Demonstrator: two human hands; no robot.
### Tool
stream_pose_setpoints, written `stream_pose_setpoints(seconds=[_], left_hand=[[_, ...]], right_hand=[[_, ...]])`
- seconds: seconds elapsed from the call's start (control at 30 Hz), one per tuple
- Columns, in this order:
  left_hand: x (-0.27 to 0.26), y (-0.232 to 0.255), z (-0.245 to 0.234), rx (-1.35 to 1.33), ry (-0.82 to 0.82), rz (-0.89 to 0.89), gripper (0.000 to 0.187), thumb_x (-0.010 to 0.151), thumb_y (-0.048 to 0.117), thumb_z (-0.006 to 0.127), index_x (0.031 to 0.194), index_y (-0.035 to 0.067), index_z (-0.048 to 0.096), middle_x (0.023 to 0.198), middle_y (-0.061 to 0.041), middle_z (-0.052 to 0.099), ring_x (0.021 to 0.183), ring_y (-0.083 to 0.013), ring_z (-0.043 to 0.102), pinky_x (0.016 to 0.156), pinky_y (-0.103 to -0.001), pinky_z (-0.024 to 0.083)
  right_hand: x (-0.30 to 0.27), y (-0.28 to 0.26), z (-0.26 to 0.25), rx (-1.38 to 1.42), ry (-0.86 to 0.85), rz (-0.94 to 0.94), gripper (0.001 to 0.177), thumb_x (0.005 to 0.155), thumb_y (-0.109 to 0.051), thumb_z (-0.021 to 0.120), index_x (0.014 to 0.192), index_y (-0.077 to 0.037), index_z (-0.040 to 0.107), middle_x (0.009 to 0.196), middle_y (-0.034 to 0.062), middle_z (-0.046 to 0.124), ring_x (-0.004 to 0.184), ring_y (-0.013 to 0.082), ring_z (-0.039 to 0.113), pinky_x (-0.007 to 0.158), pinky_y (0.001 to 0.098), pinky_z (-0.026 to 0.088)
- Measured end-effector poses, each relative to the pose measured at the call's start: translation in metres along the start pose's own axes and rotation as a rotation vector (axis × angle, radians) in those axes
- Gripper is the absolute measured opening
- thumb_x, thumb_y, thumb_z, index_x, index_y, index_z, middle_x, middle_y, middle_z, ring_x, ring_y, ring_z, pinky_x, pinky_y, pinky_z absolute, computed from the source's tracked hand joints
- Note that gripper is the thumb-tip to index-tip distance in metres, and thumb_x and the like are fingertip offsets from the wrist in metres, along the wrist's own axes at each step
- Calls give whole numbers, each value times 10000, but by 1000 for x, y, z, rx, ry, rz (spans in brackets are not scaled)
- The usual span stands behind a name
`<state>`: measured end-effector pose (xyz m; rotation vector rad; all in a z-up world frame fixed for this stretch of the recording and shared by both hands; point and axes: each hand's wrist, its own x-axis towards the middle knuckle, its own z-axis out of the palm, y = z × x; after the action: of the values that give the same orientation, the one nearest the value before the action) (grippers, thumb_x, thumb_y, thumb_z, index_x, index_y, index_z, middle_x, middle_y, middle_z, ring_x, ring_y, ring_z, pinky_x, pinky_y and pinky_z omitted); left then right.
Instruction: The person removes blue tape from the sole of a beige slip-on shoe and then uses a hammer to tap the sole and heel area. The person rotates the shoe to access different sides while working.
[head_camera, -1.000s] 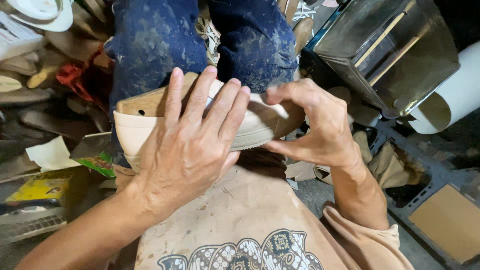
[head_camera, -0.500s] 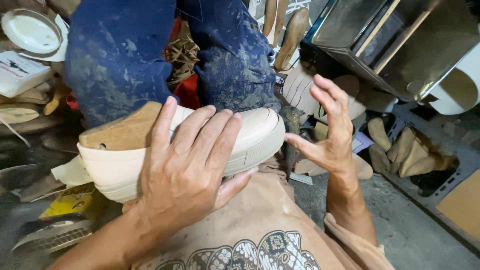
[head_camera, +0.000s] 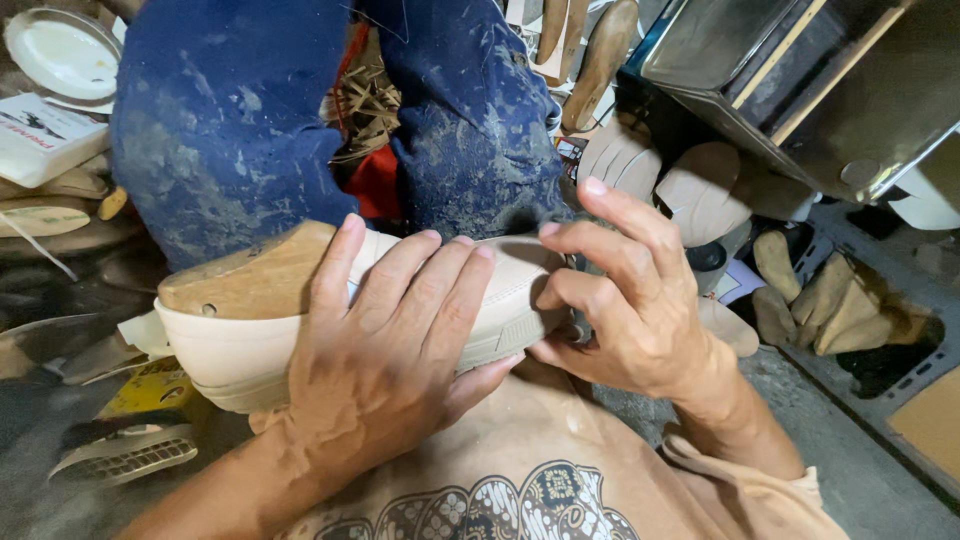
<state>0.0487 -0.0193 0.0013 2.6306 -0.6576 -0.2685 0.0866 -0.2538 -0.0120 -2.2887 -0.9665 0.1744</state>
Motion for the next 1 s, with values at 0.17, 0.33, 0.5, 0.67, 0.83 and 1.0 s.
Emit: stream_pose_setpoints(seconds=[0.17,0.33,0.5,0.67,0.83,1.0], left_hand=[[4,1,0,47,-18,31,702,973,694,524,1299,91,669,1268,-76,689,1174,-236,631,1110,-551,401],[7,-1,-2,38,14,36,706,950,698,560,1277,83,674,1191,-74,692,1117,-243,627,1109,-519,409],[3,-1,-1,27,13,39,674,983,659,492,1282,78,659,1215,-74,681,1112,-240,628,1070,-482,422],[-3,-1,1,-1,14,26,673,1001,646,438,1285,81,667,1245,-69,704,1144,-235,647,1043,-454,426],[-7,1,-2,20,17,28,667,995,662,427,1255,95,662,1208,-72,697,1169,-217,649,1057,-440,425],[-6,-4,-4,51,-4,72,689,922,703,543,1274,125,672,1245,-29,700,1179,-193,650,1065,-446,428]], right_hand=[[24,7,-6,86,-158,-86,266,952,-198,611,770,-72,464,1048,145,597,1184,388,587,941,511,524],[14,14,0,341,-165,-50,366,1006,-360,526,841,-34,506,1054,171,583,963,314,695,768,352,555],[14,14,0,427,-101,-47,304,977,-308,606,898,-17,562,1023,162,634,1012,339,747,867,372,604],[14,17,0,502,-88,-36,317,963,-319,641,1004,-10,585,985,129,689,958,300,747,861,358,605],[-5,23,3,433,-189,0,815,1042,-472,702,1586,-40,275,1167,107,684,1004,217,707,894,322,557],[-19,30,11,565,-136,0,822,1039,-378,697,1605,-39,206,1290,199,670,1249,352,676,1099,447,561]])
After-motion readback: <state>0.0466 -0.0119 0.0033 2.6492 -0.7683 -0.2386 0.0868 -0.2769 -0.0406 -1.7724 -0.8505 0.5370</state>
